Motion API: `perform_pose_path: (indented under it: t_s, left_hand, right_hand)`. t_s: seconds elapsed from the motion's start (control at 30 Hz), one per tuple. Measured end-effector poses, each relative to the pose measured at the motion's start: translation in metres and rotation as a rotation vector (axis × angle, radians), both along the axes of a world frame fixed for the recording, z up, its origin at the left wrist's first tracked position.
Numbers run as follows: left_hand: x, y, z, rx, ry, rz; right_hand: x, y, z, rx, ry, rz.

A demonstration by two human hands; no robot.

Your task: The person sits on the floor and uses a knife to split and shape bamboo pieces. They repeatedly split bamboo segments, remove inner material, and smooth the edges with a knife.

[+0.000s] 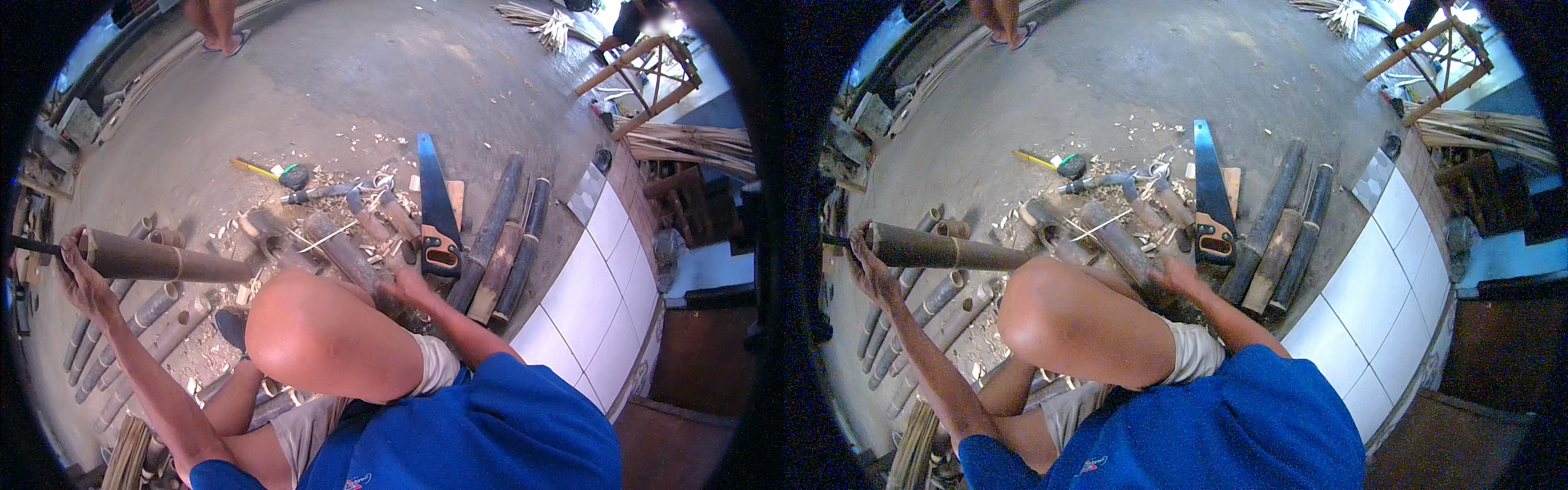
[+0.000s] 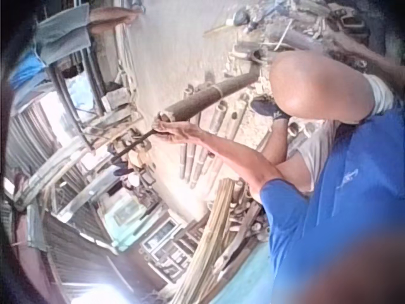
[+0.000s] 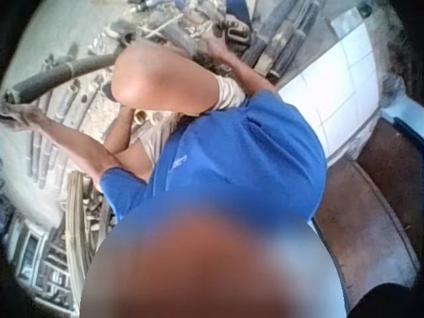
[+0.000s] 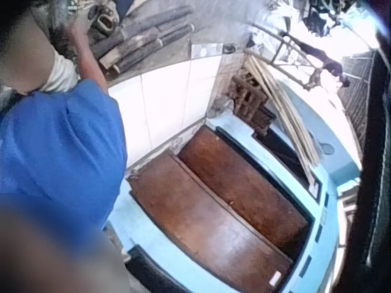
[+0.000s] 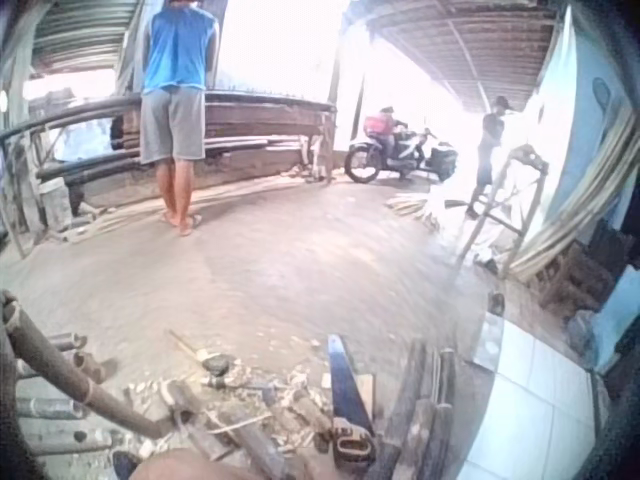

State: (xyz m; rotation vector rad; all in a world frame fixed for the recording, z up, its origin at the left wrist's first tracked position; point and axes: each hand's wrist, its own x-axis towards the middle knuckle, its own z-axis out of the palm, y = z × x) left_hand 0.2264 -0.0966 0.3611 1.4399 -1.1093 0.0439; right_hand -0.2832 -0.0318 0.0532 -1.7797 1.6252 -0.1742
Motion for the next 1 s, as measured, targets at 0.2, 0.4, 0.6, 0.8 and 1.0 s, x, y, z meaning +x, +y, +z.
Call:
perform_pose_path:
  t_s: [0.2, 0.4, 0.6, 0.8, 1.0]
  left_hand:
    - [0.008, -0.022, -0.019, -0.113, 0.068, -0.200]
    - [-0.030, -0.034, -0.027, -0.118, 0.181, -0.234]
    - [-0.084, -0.027, 0.003, -0.012, 0.020, -0.180]
    - [-0.103, -0.026, 0.011, -0.085, -0.107, -0.196]
    - [-0.117, -0.012, 0.009, -0.136, -0.174, -0.183]
  right_hand:
    - [0.015, 0.030, -0.042, 0.077, -0.022, -0.025]
    - [0.028, -0.022, 0.026, 0.198, -0.492, -0.191]
    - [0.015, -0.102, 0.201, -0.597, -0.275, 0.085]
    - [0.038, -0.150, 0.478, -1.252, -0.476, 0.184]
    - [0.081, -0.149, 0.532, -1.088, 0.188, 0.537]
